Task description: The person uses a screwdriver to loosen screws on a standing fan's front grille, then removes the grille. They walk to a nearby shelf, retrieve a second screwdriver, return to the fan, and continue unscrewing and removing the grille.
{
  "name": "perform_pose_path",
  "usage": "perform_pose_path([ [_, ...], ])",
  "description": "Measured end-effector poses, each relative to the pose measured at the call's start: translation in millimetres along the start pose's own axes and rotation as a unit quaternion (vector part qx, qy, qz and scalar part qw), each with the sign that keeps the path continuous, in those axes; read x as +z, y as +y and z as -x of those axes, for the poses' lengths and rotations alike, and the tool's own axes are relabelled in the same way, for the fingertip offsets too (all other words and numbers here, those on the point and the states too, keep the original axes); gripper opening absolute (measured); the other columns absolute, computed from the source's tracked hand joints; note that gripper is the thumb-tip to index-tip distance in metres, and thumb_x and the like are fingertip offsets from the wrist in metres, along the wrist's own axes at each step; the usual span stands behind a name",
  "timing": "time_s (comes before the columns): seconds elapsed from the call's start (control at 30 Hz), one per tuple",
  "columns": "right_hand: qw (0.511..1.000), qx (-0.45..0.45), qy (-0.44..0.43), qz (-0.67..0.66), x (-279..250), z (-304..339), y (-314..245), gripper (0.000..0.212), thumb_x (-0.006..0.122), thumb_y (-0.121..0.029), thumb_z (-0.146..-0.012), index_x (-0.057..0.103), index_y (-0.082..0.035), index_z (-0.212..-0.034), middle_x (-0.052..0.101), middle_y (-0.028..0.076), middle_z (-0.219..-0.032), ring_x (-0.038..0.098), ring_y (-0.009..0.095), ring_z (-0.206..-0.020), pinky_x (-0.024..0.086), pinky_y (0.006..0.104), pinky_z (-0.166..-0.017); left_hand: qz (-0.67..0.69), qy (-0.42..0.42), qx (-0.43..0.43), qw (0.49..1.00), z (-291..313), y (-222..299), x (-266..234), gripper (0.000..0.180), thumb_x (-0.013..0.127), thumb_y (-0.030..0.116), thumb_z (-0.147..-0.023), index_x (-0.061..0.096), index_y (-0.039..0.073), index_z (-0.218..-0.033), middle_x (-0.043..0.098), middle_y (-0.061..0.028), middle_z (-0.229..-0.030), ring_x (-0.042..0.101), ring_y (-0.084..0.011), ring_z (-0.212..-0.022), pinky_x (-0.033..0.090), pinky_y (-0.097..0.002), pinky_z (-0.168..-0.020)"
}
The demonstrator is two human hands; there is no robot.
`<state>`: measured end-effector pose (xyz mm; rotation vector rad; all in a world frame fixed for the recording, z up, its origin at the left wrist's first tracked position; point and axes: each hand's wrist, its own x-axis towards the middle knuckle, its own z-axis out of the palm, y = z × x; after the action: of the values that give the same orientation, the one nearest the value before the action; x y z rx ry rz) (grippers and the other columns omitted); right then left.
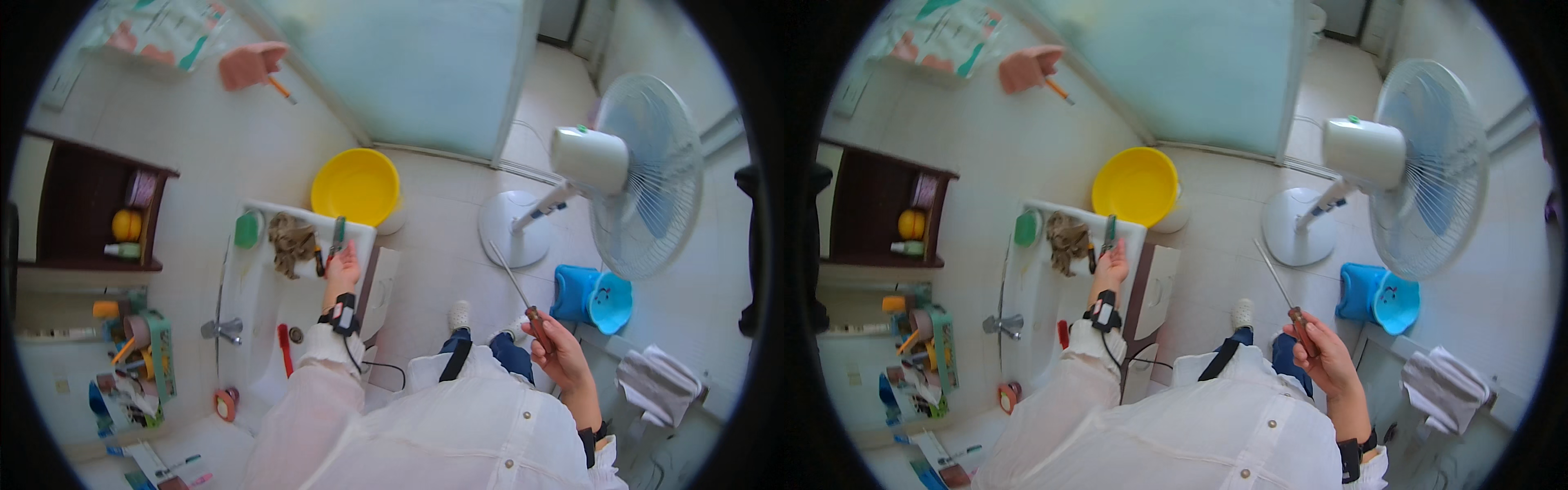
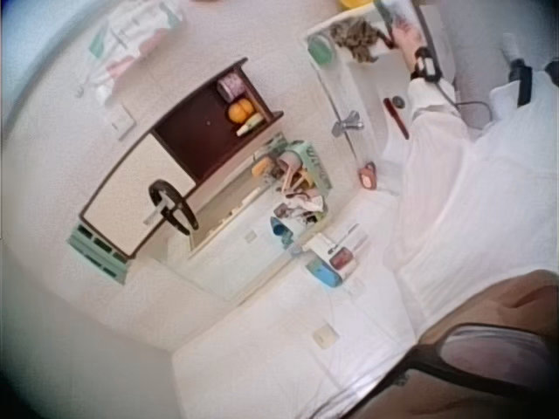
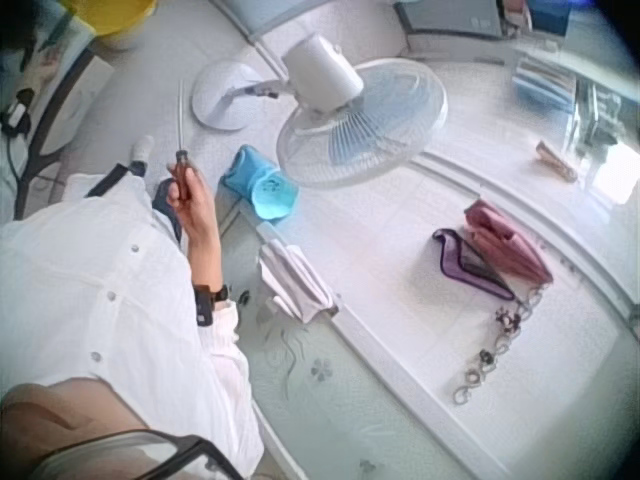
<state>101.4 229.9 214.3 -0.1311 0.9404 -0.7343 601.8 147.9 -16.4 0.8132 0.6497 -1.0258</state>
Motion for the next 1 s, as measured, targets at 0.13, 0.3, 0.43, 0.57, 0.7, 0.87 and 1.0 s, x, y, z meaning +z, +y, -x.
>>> perform_pose_path([
  [0.13, 0.999, -0.005, 0.006, -0.035, -30, 13, 3, 0.038, 0.046, -0.018, -0.096, 0.041, -0.003, -0.131, 0.062, 0.013, -0.103, 0.048, 0.011, -0.060, 0.040, 0.0248, -0.055, -0.038, -0.036, -0.043, 0.998, 6, 12, -4, 0.026, 0.038, 0.001, -0.094, 0.048, -0.012, -0.114, 0.059, -0.0230, -0.111, 0.060, -0.0319, -0.105, 0.052, -0.0396, -0.093],
  [0.3, 0.994, -0.010, -0.004, -0.112, -83, 30, 3, 0.025, 0.042, -0.020, -0.095, 0.048, -0.006, -0.115, 0.060, 0.007, -0.086, 0.043, 0.008, -0.049, 0.035, 0.0236, -0.048, -0.243, -0.090, -0.039, 0.965, 59, -15, 21, 0.017, 0.055, 0.011, -0.093, 0.058, -0.001, -0.105, 0.067, -0.0117, -0.096, 0.067, -0.0176, -0.085, 0.058, -0.0257, -0.071],
  [0.43, 0.991, -0.006, 0.031, -0.133, -125, 47, 8, 0.018, 0.042, -0.027, -0.096, 0.049, -0.011, -0.094, 0.056, 0.001, -0.074, 0.036, 0.005, -0.040, 0.027, 0.0226, -0.041, -0.380, -0.141, -0.053, 0.913, 123, -83, 48, 0.012, 0.063, 0.022, -0.090, 0.065, 0.011, -0.094, 0.069, 0.0001, -0.088, 0.067, -0.0089, -0.076, 0.050, -0.0186, -0.053],
  [0.57, 0.980, -0.008, 0.057, -0.191, -163, 67, 16, 0.019, 0.043, -0.030, -0.096, 0.048, -0.013, -0.087, 0.052, -0.001, -0.070, 0.034, 0.006, -0.040, 0.026, 0.0226, -0.040, -0.489, -0.206, -0.089, 0.843, 165, -176, 72, 0.013, 0.064, 0.030, -0.088, 0.064, 0.018, -0.084, 0.066, 0.0055, -0.076, 0.064, -0.0078, -0.069, 0.045, -0.0228, -0.055],
  [0.7, 0.968, -0.037, 0.078, -0.235, -191, 81, 21, 0.019, 0.045, -0.030, -0.096, 0.049, -0.014, -0.087, 0.053, -0.001, -0.069, 0.034, 0.006, -0.040, 0.026, 0.0220, -0.040, -0.503, -0.306, -0.199, 0.783, 186, -270, 92, 0.024, 0.061, 0.038, -0.089, 0.059, 0.018, -0.078, 0.064, 0.0032, -0.073, 0.063, -0.0157, -0.075, 0.047, -0.0310, -0.067],
  [0.87, 0.947, -0.110, 0.088, -0.287, -206, 95, 26, 0.020, 0.047, -0.033, -0.096, 0.052, -0.014, -0.091, 0.054, -0.001, -0.068, 0.034, 0.006, -0.041, 0.027, 0.0215, -0.041, -0.592, -0.340, -0.224, 0.695, 210, -390, 94, 0.026, 0.052, 0.039, -0.093, 0.059, 0.014, -0.096, 0.063, -0.0040, -0.097, 0.058, -0.0208, -0.099, 0.045, -0.0371, -0.086],
  [1.0, 0.921, -0.145, 0.113, -0.344, -202, 100, 35, 0.020, 0.046, -0.033, -0.096, 0.052, -0.014, -0.093, 0.053, -0.001, -0.068, 0.034, 0.006, -0.041, 0.027, 0.0219, -0.041, -0.545, -0.346, -0.346, 0.681, 211, -466, 88, 0.034, 0.052, 0.034, -0.092, 0.056, 0.011, -0.117, 0.058, -0.0078, -0.118, 0.053, -0.0236, -0.112, 0.041, -0.0396, -0.097],
])
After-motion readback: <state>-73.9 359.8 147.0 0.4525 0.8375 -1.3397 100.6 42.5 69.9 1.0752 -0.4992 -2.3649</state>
